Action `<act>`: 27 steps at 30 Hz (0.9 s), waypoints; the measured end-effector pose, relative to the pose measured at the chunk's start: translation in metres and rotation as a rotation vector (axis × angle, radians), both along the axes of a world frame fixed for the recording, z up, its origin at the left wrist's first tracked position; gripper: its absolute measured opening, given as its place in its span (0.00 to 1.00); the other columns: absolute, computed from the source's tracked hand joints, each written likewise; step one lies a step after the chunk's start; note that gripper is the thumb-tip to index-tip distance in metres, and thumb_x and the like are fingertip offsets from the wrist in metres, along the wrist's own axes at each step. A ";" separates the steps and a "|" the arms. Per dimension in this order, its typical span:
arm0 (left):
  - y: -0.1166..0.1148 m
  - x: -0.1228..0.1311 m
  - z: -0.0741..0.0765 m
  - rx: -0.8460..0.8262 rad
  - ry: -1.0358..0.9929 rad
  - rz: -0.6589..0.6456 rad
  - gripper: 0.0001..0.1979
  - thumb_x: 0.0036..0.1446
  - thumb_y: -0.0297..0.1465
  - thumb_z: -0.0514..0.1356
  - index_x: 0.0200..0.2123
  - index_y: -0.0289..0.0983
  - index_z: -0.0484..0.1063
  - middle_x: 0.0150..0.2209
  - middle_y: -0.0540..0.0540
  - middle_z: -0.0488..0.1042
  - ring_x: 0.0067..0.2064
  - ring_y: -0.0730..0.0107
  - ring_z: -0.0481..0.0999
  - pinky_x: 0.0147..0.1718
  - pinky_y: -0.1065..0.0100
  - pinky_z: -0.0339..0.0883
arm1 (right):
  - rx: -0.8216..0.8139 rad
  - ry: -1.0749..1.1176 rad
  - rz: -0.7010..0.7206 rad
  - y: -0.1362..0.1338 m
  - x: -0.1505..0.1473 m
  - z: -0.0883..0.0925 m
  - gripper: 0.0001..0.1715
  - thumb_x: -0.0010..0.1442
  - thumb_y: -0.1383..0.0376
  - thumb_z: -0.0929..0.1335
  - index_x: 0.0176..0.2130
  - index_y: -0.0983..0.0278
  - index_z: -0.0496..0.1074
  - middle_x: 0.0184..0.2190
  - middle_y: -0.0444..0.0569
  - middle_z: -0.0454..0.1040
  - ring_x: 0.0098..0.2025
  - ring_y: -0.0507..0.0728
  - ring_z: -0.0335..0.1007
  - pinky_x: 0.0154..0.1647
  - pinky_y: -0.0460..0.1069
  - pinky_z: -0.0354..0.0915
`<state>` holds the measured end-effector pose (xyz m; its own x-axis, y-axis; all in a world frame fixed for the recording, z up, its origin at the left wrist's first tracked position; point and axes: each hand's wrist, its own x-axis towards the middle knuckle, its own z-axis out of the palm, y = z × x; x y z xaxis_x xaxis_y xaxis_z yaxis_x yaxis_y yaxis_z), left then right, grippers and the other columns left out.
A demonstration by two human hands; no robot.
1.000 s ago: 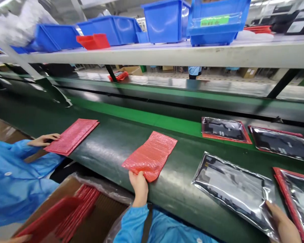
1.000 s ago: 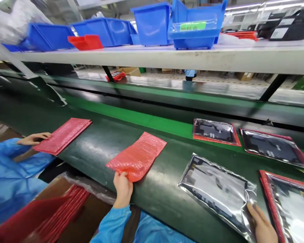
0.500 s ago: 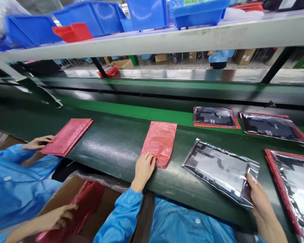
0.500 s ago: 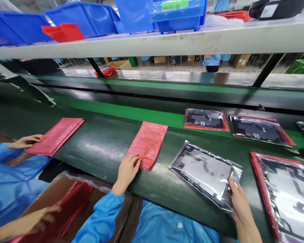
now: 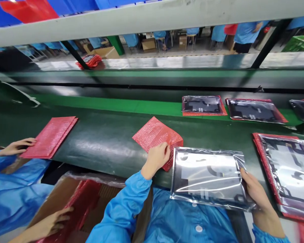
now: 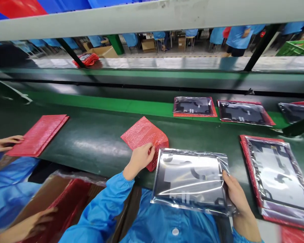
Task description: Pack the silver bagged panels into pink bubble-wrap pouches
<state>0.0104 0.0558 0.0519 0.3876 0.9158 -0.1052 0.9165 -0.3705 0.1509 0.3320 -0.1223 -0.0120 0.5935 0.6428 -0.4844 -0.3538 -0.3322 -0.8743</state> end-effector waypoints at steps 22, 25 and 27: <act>-0.036 -0.002 -0.022 -0.140 0.056 0.075 0.07 0.62 0.27 0.54 0.41 0.36 0.71 0.43 0.37 0.76 0.50 0.53 0.76 0.44 0.60 0.68 | -0.003 0.206 0.256 0.036 -0.023 -0.016 0.23 0.47 0.55 0.80 0.40 0.62 0.77 0.30 0.48 0.82 0.29 0.61 0.80 0.27 0.50 0.75; -0.035 -0.004 -0.025 -0.124 0.013 0.120 0.08 0.64 0.27 0.51 0.41 0.36 0.70 0.40 0.39 0.77 0.44 0.56 0.78 0.41 0.61 0.68 | 0.006 0.221 0.292 0.044 -0.026 -0.012 0.25 0.45 0.55 0.81 0.40 0.64 0.77 0.30 0.49 0.82 0.32 0.63 0.81 0.29 0.52 0.76; -0.036 -0.005 -0.026 -0.109 -0.011 0.168 0.09 0.65 0.27 0.50 0.41 0.36 0.69 0.38 0.40 0.77 0.42 0.57 0.78 0.41 0.61 0.67 | 0.029 0.226 0.291 0.049 -0.031 -0.008 0.26 0.43 0.54 0.81 0.39 0.64 0.77 0.30 0.49 0.82 0.34 0.64 0.81 0.30 0.52 0.76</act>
<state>0.0052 0.0198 0.0261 0.2324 0.9510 -0.2039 0.9620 -0.1938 0.1923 0.3012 -0.0732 -0.0196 0.2638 0.7846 -0.5610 -0.4329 -0.4234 -0.7958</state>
